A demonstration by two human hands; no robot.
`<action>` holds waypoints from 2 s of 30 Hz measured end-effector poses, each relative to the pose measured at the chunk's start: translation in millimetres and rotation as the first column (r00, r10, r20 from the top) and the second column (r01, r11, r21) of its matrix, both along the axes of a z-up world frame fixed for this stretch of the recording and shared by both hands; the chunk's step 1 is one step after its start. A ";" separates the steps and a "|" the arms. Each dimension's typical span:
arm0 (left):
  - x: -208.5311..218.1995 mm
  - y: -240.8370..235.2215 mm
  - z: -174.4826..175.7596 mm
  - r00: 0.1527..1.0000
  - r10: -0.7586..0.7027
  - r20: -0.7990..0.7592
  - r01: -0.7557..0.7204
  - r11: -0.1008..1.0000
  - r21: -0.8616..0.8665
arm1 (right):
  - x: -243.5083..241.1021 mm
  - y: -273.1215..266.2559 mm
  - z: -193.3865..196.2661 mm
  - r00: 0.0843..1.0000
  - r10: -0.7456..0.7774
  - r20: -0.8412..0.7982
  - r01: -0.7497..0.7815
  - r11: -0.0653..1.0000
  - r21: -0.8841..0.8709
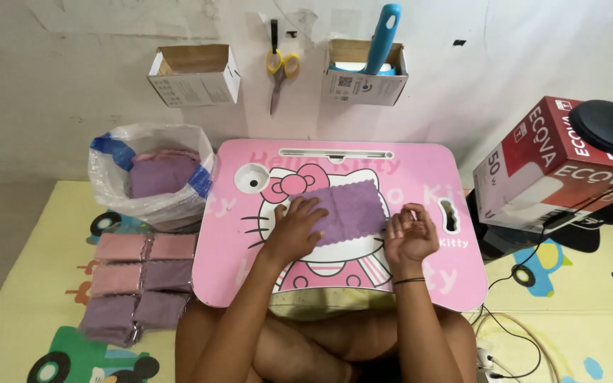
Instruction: The person cleans small purple fabric swatches using a lint roller, rolling it over both sides of each swatch before placing them in a small plastic bag.
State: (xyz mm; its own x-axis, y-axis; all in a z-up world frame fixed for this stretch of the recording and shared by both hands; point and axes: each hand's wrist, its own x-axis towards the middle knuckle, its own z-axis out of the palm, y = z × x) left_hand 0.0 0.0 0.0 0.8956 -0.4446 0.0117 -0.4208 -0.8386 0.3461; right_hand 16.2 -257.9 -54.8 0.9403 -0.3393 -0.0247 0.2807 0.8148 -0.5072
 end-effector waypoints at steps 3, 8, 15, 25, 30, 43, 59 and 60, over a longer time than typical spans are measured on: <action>2.0 1.8 -21.5 0.998 0.026 0.052 -0.022 0.997 -0.074 | 6.1 4.3 -15.3 0.980 0.088 0.177 -0.023 0.939 -0.343; -3.3 3.5 -22.8 0.981 0.031 0.190 0.001 0.986 -0.165 | 1.6 24.4 -14.5 0.950 0.045 0.309 0.251 0.478 -0.842; -1.8 3.5 -41.4 0.947 0.150 0.285 -0.086 0.970 -0.227 | -13.8 43.3 23.4 0.879 0.206 0.430 0.468 -0.207 -0.859; 2.2 4.0 -52.4 0.869 0.315 0.381 -0.193 0.926 -0.324 | -10.7 47.9 26.0 0.907 0.188 0.376 0.414 -0.246 -0.876; -2.0 3.5 -40.4 0.885 0.321 0.337 -0.199 0.916 -0.349 | -4.4 45.9 12.2 0.948 0.146 0.282 0.315 -0.302 -0.900; 1.6 4.4 -45.8 0.887 0.333 0.321 -0.219 0.914 -0.342 | -5.1 48.7 15.6 0.980 0.089 0.181 0.201 -0.360 -0.911; -1.8 4.9 -38.4 0.896 0.333 0.293 -0.212 0.902 -0.376 | -7.8 50.5 21.8 0.989 0.057 0.138 0.149 -0.355 -0.923; -1.2 4.9 -39.1 0.892 0.334 0.305 -0.210 0.903 -0.374 | -7.1 49.9 21.0 0.989 0.057 0.138 0.149 -0.358 -0.922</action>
